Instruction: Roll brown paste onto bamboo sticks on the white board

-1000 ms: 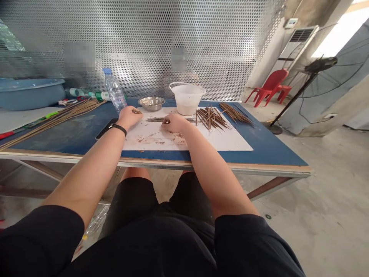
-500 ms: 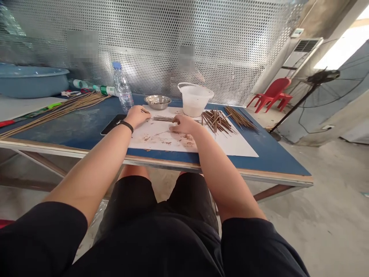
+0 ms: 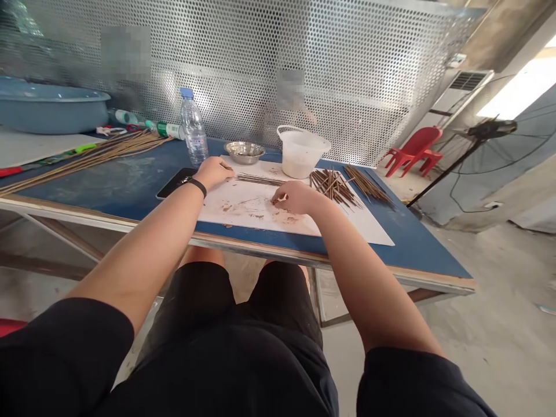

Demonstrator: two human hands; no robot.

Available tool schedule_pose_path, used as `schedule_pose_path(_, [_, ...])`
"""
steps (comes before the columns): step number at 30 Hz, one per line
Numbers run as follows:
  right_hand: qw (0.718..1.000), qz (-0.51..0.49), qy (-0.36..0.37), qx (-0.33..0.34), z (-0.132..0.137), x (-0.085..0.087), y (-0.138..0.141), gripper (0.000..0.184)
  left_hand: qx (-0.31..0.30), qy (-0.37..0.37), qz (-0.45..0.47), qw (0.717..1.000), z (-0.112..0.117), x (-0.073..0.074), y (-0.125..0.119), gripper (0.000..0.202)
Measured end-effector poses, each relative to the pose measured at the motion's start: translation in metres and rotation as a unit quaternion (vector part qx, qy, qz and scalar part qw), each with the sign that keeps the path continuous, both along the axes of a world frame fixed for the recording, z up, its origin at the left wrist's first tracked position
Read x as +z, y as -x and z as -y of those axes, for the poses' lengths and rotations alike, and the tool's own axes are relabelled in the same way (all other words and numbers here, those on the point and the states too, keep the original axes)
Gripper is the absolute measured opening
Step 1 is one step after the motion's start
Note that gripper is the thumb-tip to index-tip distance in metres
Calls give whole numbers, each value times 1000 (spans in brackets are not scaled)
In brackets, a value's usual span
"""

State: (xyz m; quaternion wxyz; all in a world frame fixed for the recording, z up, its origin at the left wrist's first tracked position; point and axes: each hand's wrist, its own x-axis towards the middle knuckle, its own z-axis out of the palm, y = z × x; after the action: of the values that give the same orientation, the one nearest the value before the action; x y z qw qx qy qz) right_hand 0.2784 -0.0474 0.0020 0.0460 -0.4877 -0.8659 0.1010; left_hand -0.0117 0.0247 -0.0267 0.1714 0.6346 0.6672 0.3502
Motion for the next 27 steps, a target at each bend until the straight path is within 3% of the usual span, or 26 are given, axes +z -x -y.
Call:
schedule_pose_path(3, [998, 2, -36, 50, 13, 2, -11, 29, -5, 2, -6, 1000, 0, 0, -1, 30])
schedule_pose_path(6, [997, -21, -16, 78, 30, 0, -23, 37, -6, 1, -9, 1000, 1, 1, -1, 30])
schedule_pose_path(12, [996, -45, -23, 78, 65, -7, -30, 44, -7, 4, -17, 1000, 1, 3, -1, 26])
schedule_pose_path(20, [999, 4, 12, 53, 41, -25, -18, 92, 0, 13, -9, 1000, 4, 5, -1, 23])
schedule_pose_path(27, [994, -86, 12, 60, 68, -17, -29, 48, -1, 9, -8, 1000, -2, 1, 0, 21])
